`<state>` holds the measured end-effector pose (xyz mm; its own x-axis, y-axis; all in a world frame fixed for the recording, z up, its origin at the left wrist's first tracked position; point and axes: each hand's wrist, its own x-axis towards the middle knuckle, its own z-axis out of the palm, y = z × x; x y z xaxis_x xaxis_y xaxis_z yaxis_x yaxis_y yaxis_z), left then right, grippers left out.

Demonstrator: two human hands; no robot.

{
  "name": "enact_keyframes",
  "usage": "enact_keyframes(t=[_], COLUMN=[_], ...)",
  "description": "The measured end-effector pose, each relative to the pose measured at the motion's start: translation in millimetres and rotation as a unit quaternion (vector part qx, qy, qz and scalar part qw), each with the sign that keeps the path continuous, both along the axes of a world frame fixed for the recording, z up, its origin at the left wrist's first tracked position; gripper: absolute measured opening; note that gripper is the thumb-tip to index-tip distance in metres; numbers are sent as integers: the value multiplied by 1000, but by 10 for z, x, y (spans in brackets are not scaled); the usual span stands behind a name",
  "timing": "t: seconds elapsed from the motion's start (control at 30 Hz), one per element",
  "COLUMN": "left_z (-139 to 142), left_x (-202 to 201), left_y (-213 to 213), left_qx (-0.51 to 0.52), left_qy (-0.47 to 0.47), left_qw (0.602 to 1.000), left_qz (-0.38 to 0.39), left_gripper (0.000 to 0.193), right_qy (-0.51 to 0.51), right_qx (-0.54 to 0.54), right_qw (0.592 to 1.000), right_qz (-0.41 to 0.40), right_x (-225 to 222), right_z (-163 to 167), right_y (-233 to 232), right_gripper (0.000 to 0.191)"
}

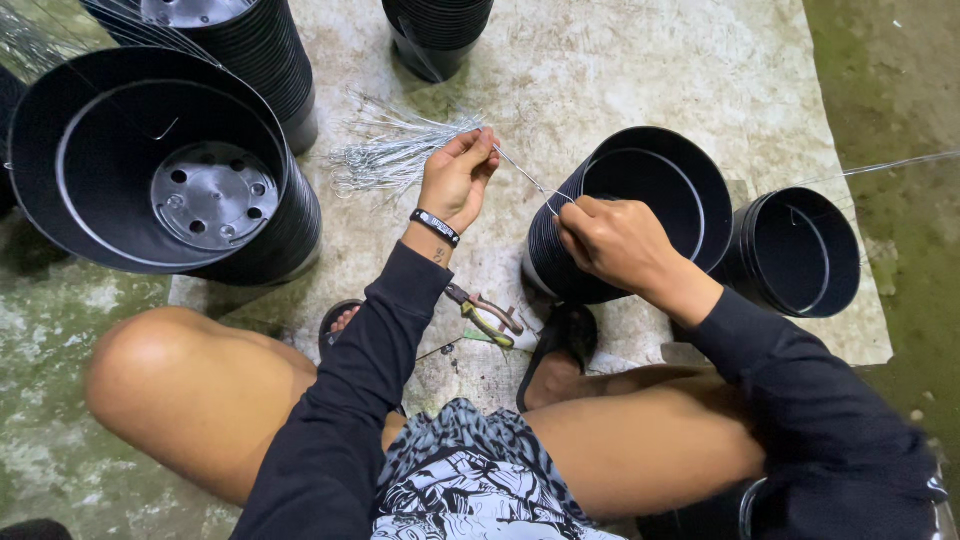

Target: The person sits on the floor and assembles wire hangers onto black plastic plant pots. They thread a wire through holes in the pot rim, bend it into a loop, and use pliers to cut and secure the wire. The person repeats this process for multiple pots.

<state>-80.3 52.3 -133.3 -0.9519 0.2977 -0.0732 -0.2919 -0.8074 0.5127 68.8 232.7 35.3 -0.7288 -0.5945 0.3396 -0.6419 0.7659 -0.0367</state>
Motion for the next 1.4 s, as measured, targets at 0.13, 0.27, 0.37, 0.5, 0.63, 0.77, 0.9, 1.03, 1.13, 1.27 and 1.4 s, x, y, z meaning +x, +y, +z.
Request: enact_keyframes(t=[0.13,0.27,0.37,0.5,0.63,0.77,0.9,1.03,1.13,1.27,1.4], left_z=[31,44,55,112,193,211,169,161,195,243,257], left_x=[66,272,432,619,824,800,686,638,667,756,753], left_y=[73,276,403,495,555,485,426,399,405,450,451], left_qx=[-7,31,45,43,1,-27,-8,-16,12,3,-8], left_qy=[16,29,15,42,39,12,32,29,0,32,40], left_qw=[999,997,998,998,998,997,997,999,998,998,999], left_qz=[40,60,39,-1,-41,-74,-64,-34,-61,-47,-2], left_gripper=[13,13,13,12,14,14,11,10,9,9,8], right_qy=[-93,-159,-147,-128,-72,-81,-183,-266,-305,-343,-278], right_qx=[-54,-86,-58,0,17,13,-43,-91,-92,-124,-134], right_qw=[994,983,987,989,995,995,979,954,943,930,951], right_qz=[-30,-27,-24,-73,-64,-52,-76,-103,-99,-53,2], right_x=[12,14,-23,-59,-78,-63,-88,-99,-119,-148,-146], right_z=[27,36,7,-10,3,15,43,30,8,-50,-97], right_y=[20,34,1,-34,-47,-53,-39,-52,-34,-5,-26], right_gripper=[25,24,25,27,28,28,32,38,40,40,42])
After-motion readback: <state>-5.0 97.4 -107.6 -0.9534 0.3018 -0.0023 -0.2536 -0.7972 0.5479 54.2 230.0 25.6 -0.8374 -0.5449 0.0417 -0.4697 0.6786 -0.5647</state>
